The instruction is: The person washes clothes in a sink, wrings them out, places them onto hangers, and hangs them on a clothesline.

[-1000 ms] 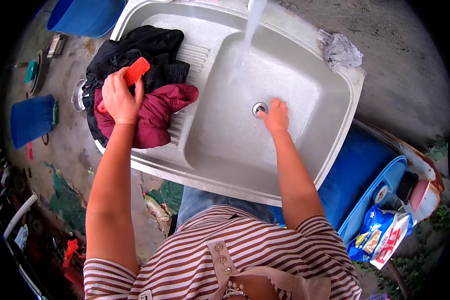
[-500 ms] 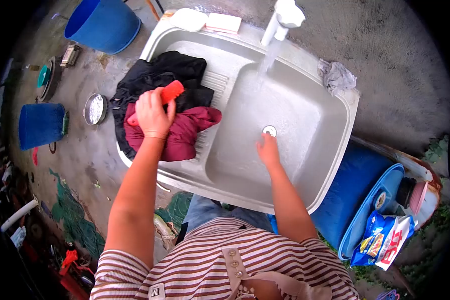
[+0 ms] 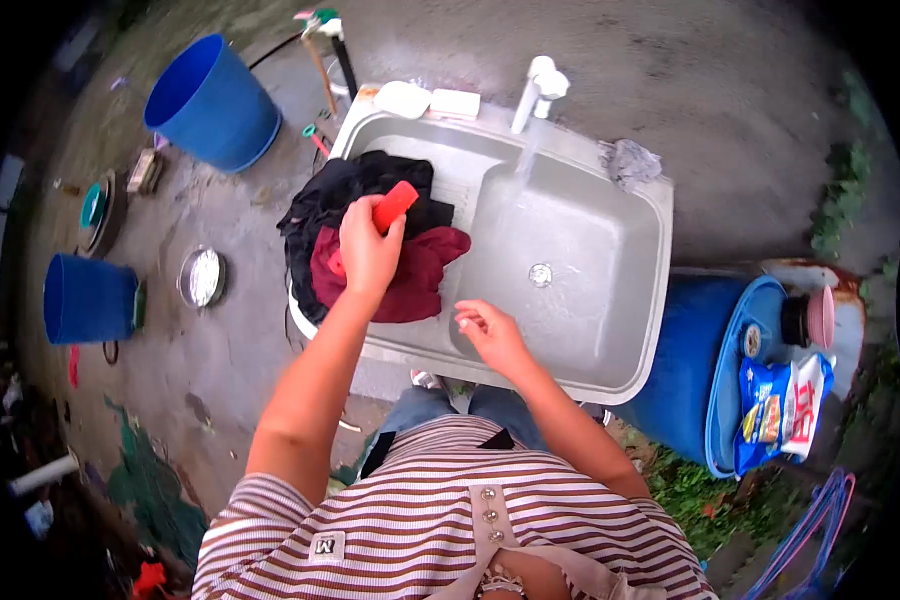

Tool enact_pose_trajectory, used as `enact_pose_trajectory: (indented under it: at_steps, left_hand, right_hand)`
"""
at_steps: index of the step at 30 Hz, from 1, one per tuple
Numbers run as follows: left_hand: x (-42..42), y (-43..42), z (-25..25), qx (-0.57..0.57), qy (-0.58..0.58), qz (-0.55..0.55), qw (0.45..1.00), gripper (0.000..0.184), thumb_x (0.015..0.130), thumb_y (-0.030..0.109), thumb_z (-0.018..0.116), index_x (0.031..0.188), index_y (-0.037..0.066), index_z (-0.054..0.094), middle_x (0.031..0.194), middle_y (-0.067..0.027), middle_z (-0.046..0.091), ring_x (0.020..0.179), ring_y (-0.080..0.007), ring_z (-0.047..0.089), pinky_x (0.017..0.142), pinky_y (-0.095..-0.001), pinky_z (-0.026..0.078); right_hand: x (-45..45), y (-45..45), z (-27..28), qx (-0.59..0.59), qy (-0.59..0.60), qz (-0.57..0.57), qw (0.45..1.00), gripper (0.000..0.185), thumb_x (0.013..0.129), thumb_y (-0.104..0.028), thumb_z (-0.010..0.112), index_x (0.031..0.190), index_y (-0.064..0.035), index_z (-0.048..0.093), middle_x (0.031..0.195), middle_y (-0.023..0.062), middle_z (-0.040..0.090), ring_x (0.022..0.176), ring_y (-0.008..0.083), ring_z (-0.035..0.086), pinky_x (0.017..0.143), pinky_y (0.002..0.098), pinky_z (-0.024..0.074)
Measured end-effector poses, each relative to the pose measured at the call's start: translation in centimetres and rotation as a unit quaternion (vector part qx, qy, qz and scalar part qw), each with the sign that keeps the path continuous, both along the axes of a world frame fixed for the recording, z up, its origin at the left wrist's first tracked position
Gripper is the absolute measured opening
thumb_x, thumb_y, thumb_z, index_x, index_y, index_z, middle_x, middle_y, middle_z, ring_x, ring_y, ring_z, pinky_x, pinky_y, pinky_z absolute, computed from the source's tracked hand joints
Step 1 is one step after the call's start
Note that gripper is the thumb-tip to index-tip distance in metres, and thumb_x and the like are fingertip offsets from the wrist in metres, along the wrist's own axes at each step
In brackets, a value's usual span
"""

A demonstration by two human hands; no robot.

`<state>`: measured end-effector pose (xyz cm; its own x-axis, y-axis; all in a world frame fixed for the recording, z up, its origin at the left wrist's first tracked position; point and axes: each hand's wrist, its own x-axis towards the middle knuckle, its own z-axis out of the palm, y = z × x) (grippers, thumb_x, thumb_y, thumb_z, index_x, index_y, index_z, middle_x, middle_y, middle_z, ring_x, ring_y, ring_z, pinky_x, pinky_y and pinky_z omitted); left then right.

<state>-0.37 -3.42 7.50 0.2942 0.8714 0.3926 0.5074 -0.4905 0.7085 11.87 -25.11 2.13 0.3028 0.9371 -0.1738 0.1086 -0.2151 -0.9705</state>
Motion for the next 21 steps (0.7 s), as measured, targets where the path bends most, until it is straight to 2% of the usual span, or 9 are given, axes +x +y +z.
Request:
enact_pose_trajectory:
  at_steps: [1,4,5,8,10,12,14,16,21]
  left_hand:
    - [0.2,-1.7,1.4,-0.021,-0.037,-0.011,0.999,0.03,0.082,0.014,0.071,0.105,0.002,0.057,0.097,-0.0167,0.062,0.093,-0.0368,0.06,0.083,-0.0438,0.048]
    - [1.4,-7.0,4.4,-0.221,-0.139,-0.116,0.958,0.033,0.086,0.018,0.072,0.108,0.0,0.056,0.094,-0.0178,0.064,0.085,-0.0278,0.064,0.077,-0.0374,0.05]
    - [2.1,-8.5,3.2,-0.265,-0.15,-0.146,0.941,0.034,0.086,0.019,0.072,0.109,0.0,0.056,0.092,-0.017,0.064,0.083,-0.0258,0.063,0.077,-0.0372,0.05]
    - [3.1,-11.6,2.7,-0.278,-0.092,-0.216,0.931,0.04,0.087,0.021,0.072,0.115,-0.001,0.055,0.092,-0.0158,0.067,0.086,-0.0236,0.065,0.078,-0.0361,0.05]
    - [3.5,-12.6,0.1,-0.352,-0.119,-0.247,0.895,0.044,0.088,0.02,0.072,0.122,0.002,0.053,0.098,-0.0072,0.064,0.085,-0.0151,0.059,0.077,-0.0308,0.049]
    - [3.4,-13.2,-0.6,-0.337,-0.13,-0.263,0.895,0.054,0.087,0.019,0.073,0.132,0.001,0.049,0.103,-0.012,0.064,0.092,-0.0198,0.061,0.085,-0.0334,0.05]
    - [2.3,-13.0,-0.4,-0.181,-0.062,-0.232,0.954,0.059,0.087,0.017,0.072,0.137,0.001,0.046,0.109,-0.0163,0.061,0.102,-0.0233,0.06,0.092,-0.0359,0.048]
    - [0.8,-11.7,-0.6,-0.16,-0.037,-0.226,0.96,0.052,0.086,0.014,0.071,0.132,0.001,0.051,0.114,-0.0183,0.059,0.107,-0.0268,0.058,0.094,-0.0368,0.046]
    - [-4.1,-9.7,0.1,-0.088,0.033,-0.142,0.985,0.032,0.083,0.005,0.067,0.114,0.001,0.062,0.11,-0.0173,0.061,0.106,-0.0343,0.058,0.094,-0.0403,0.046]
  right_hand:
    - [-0.6,0.2,1.2,0.009,-0.022,0.011,1.0,0.04,0.09,-0.011,0.066,0.128,-0.0055,0.055,0.11,0.0119,0.066,0.089,0.0176,0.065,0.078,0.0313,0.0532]
    - [-3.0,1.5,3.8,0.102,-0.027,-0.035,0.994,0.051,0.09,-0.01,0.065,0.137,-0.004,0.045,0.119,0.0134,0.062,0.089,0.0182,0.065,0.077,0.0313,0.0531]
    - [-3.2,1.4,4.8,0.053,-0.014,-0.013,0.998,0.06,0.089,-0.01,0.066,0.141,-0.0034,0.038,0.127,0.0137,0.057,0.09,0.0189,0.064,0.079,0.0322,0.0526]
    - [-2.5,0.2,2.5,0.035,0.068,-0.022,0.997,0.044,0.091,-0.009,0.063,0.132,-0.0016,0.048,0.11,0.0104,0.064,0.086,0.0194,0.063,0.077,0.0347,0.0525]
    - [-1.9,-1.3,1.4,0.016,0.077,-0.053,0.995,0.037,0.093,-0.009,0.061,0.128,-0.0018,0.05,0.106,0.0097,0.065,0.084,0.018,0.063,0.074,0.0341,0.0529]
    - [-0.7,-2.5,2.0,-0.006,0.095,-0.078,0.992,0.03,0.095,-0.009,0.058,0.124,-0.0021,0.053,0.102,0.009,0.067,0.082,0.0166,0.063,0.071,0.0335,0.0532]
    - [1.5,-3.3,3.0,-0.088,0.196,-0.154,0.964,0.019,0.098,-0.01,0.054,0.116,-0.0045,0.054,0.102,0.0093,0.067,0.079,0.0133,0.063,0.067,0.0306,0.0533]
    - [4.3,-2.9,2.9,-0.074,0.229,-0.185,0.953,0.007,0.099,-0.012,0.055,0.104,-0.0085,0.056,0.096,0.0036,0.064,0.068,0.0086,0.056,0.063,0.0273,0.0528]
    - [13.2,2.9,2.3,-0.024,0.353,-0.202,0.913,0.011,0.101,-0.011,0.048,0.109,-0.0044,0.05,0.097,0.0117,0.064,0.082,0.0202,0.065,0.076,0.0362,0.0588]
